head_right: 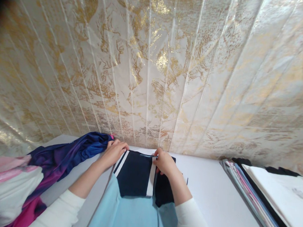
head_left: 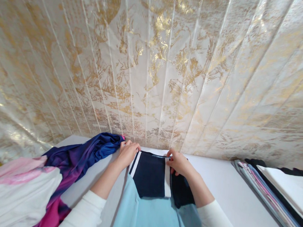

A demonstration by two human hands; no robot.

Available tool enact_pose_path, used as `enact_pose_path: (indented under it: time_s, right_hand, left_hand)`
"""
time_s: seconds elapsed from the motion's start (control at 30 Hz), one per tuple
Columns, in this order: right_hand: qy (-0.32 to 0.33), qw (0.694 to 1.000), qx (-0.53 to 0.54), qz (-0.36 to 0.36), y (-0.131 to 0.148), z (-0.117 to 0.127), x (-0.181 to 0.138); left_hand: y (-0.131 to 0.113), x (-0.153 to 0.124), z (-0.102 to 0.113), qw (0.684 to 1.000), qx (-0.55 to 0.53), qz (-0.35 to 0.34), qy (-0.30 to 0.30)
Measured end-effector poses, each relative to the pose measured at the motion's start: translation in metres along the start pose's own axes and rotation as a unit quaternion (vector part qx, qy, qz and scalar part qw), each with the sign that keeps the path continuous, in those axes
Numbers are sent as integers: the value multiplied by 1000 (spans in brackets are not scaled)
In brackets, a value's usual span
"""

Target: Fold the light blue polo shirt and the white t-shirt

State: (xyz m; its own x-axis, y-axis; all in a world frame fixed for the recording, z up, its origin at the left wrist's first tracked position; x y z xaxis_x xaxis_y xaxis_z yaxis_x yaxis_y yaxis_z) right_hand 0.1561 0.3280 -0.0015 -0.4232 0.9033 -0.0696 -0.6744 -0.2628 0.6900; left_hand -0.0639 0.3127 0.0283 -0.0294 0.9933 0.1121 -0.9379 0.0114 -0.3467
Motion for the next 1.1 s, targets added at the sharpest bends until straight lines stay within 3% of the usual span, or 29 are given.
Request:
enact_pose_path:
  time_s: [0.23, 0.43, 0.63, 0.9, 1.1]
  right_hand:
    - [-18, 999, 5, 30, 1, 0, 2]
    - [-39, 995, 3, 90, 22, 5, 4]
    - [-48, 995, -50, 77, 29, 2, -1]
    - [-52, 990, -121, 57, 31, 5, -4]
    - [-36, 987, -148, 49, 32, 12, -4]
  left_hand:
    - [5, 1, -1, 999, -45, 2, -10]
    - [17, 14, 4, 994, -106, -7, -21]
    - [23, 10, -4, 997, -60, 24, -30]
    - [-7, 0, 6, 999, 32, 35, -21]
    - [-50, -38, 13, 996, 80, 32, 24]
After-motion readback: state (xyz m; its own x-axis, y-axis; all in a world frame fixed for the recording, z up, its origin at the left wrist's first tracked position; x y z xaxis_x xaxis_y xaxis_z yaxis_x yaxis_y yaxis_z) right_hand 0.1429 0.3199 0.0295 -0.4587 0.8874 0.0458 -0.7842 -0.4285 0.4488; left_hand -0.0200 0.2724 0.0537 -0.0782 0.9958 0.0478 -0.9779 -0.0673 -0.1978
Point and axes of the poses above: each hand's wrist, its own x-axis towards the middle knuckle, its own z-axis out of the back of the hand, y = z × x, the point moved 8 cm from there along x, towards the middle knuckle, and after that the axes turned 12 degrees about z, right-handed, at the moved point
